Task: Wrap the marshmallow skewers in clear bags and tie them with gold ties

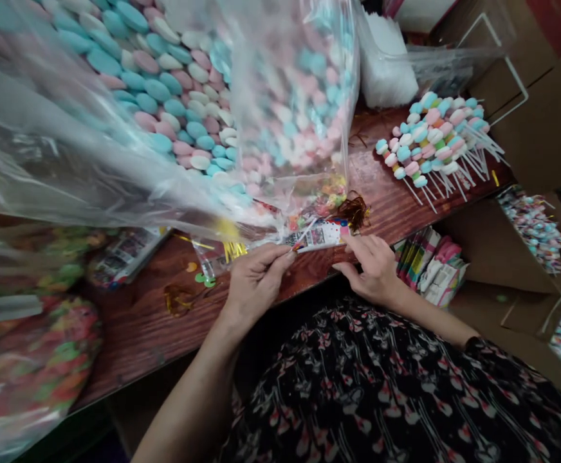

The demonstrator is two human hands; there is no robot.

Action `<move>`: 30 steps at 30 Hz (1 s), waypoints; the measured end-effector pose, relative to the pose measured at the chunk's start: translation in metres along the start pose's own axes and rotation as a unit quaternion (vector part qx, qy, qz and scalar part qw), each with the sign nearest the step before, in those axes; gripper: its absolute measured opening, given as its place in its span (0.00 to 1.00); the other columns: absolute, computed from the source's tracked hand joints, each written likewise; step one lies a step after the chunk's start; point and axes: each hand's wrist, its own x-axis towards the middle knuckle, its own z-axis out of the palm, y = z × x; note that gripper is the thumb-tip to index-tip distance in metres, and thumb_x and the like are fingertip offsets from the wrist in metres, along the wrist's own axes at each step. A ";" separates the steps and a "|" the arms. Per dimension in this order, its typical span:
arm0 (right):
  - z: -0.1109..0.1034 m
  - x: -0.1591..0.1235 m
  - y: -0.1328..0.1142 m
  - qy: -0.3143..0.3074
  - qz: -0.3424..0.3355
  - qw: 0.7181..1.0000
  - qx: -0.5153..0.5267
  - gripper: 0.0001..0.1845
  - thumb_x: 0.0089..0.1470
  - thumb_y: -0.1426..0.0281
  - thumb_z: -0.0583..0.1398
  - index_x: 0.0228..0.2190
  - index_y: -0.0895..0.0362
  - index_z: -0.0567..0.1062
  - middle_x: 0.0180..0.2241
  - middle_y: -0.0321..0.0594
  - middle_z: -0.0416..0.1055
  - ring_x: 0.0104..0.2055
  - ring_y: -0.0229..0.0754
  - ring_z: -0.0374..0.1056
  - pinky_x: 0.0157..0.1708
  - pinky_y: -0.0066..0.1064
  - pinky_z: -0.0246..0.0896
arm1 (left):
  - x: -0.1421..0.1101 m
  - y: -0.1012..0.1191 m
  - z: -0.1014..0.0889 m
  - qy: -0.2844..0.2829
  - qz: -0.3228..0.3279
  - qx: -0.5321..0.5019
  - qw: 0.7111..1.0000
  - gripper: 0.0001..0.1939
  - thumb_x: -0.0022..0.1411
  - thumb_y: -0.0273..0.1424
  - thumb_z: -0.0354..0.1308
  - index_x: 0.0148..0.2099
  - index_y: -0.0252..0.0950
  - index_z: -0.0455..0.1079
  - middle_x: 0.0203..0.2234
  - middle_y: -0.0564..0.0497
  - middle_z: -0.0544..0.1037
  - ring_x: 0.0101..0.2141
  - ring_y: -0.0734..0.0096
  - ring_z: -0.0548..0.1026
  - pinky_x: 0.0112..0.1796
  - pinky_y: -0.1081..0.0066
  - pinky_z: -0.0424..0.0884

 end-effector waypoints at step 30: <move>-0.004 0.050 -0.008 0.163 -0.052 0.953 0.249 0.07 0.59 0.75 0.56 0.36 0.56 0.74 0.30 0.39 0.73 0.32 0.39 0.67 0.35 0.33 0.63 | 0.031 0.022 0.052 -0.049 -0.080 -0.154 0.984 0.10 0.54 0.36 0.61 0.29 0.34 0.78 0.20 0.54 0.73 0.22 0.76 0.66 0.26 0.75 0.64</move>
